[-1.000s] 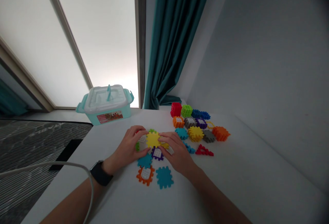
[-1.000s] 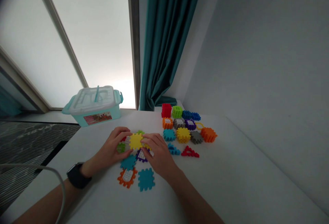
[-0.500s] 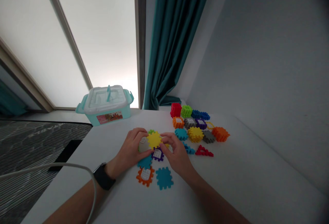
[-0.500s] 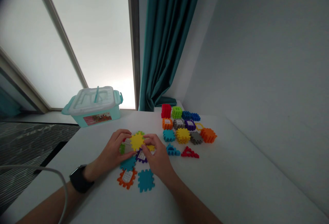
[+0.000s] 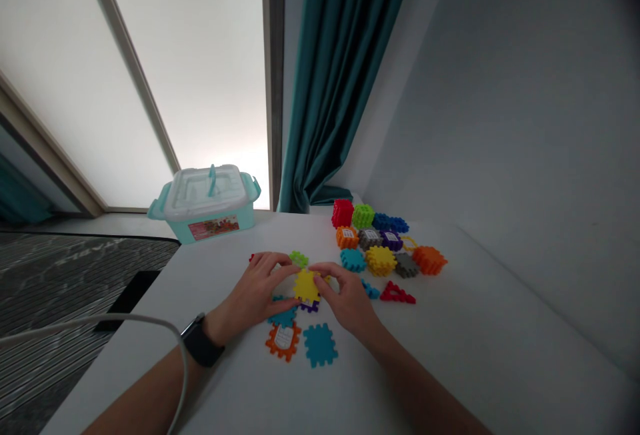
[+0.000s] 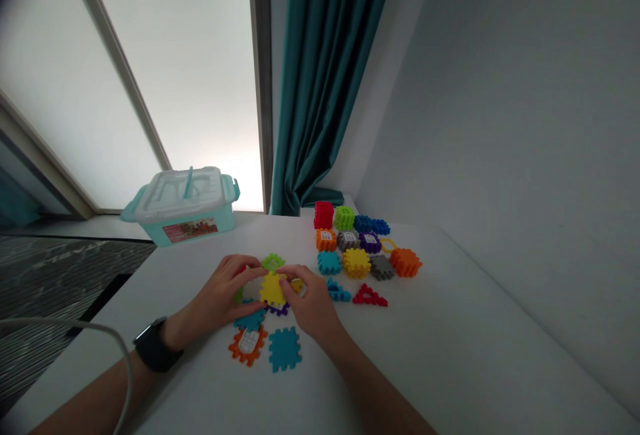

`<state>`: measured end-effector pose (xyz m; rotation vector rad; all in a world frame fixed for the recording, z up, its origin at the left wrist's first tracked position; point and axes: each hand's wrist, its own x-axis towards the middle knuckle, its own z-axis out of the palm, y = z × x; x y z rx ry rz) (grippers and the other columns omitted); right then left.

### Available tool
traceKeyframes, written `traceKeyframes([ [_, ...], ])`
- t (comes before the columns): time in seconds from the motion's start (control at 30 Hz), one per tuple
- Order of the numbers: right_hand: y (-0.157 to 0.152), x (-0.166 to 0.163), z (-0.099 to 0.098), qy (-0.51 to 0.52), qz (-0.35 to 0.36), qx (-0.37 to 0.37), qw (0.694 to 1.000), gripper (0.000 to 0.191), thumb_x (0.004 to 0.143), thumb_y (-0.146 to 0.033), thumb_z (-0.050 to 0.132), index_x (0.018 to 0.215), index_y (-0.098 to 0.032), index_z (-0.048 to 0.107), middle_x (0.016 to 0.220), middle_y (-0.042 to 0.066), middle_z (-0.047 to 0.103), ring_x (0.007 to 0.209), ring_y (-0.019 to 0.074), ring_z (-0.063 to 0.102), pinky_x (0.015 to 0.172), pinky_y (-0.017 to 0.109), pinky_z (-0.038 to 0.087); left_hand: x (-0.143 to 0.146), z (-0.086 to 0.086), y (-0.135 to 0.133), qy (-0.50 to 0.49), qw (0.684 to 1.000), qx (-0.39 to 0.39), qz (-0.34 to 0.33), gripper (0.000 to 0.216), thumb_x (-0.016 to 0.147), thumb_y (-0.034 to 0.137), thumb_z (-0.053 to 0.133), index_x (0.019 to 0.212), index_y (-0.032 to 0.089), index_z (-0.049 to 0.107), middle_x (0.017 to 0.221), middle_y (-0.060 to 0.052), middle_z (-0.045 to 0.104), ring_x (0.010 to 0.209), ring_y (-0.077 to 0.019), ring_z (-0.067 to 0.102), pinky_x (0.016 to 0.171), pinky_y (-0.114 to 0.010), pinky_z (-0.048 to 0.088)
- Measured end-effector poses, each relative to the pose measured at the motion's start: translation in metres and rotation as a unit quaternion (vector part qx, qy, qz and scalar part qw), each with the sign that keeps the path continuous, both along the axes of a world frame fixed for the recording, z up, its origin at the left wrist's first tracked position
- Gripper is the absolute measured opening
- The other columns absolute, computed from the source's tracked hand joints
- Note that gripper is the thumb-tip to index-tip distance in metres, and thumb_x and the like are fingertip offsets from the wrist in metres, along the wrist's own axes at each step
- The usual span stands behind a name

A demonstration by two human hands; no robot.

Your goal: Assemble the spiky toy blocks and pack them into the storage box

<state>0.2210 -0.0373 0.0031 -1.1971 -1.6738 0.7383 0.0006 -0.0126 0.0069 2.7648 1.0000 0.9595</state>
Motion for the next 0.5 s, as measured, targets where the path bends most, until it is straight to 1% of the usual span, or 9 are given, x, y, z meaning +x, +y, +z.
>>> traceKeyframes([
  [0.1, -0.0007, 0.0005, 0.0017, -0.009, -0.001, 0.039, 0.999, 0.02, 0.09, -0.025, 0.054, 0.106, -0.021, 0.067, 0.099, 0.005, 0.071, 0.093, 0.0201, 0.067, 0.083, 0.034, 0.055, -0.0014, 0.001, 0.0001, -0.028, 0.999, -0.016, 0.006, 0.044, 0.083, 0.039, 0.074, 0.121, 0.023, 0.059, 0.117, -0.01, 0.06, 0.111, -0.0272, 0.056, 0.097, -0.043, 0.045],
  [0.17, -0.0017, 0.0012, 0.0037, -0.034, 0.003, 0.09, 0.995, 0.02, 0.091, -0.022, 0.053, 0.107, -0.022, 0.065, 0.103, 0.006, 0.07, 0.097, 0.0212, 0.066, 0.087, 0.037, 0.054, -0.0031, 0.001, 0.0011, -0.055, 0.998, -0.034, 0.012, 0.045, 0.082, 0.039, 0.075, 0.121, 0.024, 0.059, 0.117, -0.009, 0.059, 0.111, -0.0267, 0.056, 0.097, -0.042, 0.046],
  [0.27, -0.0033, 0.0022, 0.0049, -0.084, 0.027, 0.156, 0.984, 0.023, 0.092, -0.018, 0.052, 0.112, -0.024, 0.062, 0.11, 0.008, 0.067, 0.106, 0.0225, 0.063, 0.094, 0.04, 0.052, -0.0054, 0.0, 0.003, -0.087, 0.994, -0.061, 0.019, 0.043, 0.082, 0.038, 0.074, 0.12, 0.024, 0.059, 0.118, -0.009, 0.058, 0.11, -0.0262, 0.056, 0.097, -0.041, 0.047],
  [0.4, -0.0029, 0.0052, 0.0016, -0.146, 0.05, 0.208, 0.966, 0.027, 0.093, -0.019, 0.054, 0.118, -0.025, 0.06, 0.121, 0.01, 0.063, 0.114, 0.0235, 0.06, 0.099, 0.043, 0.051, -0.0051, 0.0011, 0.0031, -0.107, 0.989, -0.102, 0.022, 0.041, 0.082, 0.035, 0.073, 0.118, 0.024, 0.058, 0.119, -0.009, 0.056, 0.111, -0.026, 0.056, 0.097, -0.042, 0.048],
  [0.5, -0.0015, 0.0082, 0.0001, -0.177, 0.049, 0.236, 0.954, 0.022, 0.094, -0.019, 0.055, 0.114, -0.025, 0.061, 0.12, 0.01, 0.063, 0.114, 0.0236, 0.059, 0.098, 0.043, 0.05, -0.0031, 0.004, 0.0014, -0.122, 0.983, -0.14, 0.009, 0.036, 0.082, 0.031, 0.072, 0.114, 0.023, 0.058, 0.121, -0.009, 0.054, 0.114, -0.0257, 0.055, 0.099, -0.042, 0.048],
])
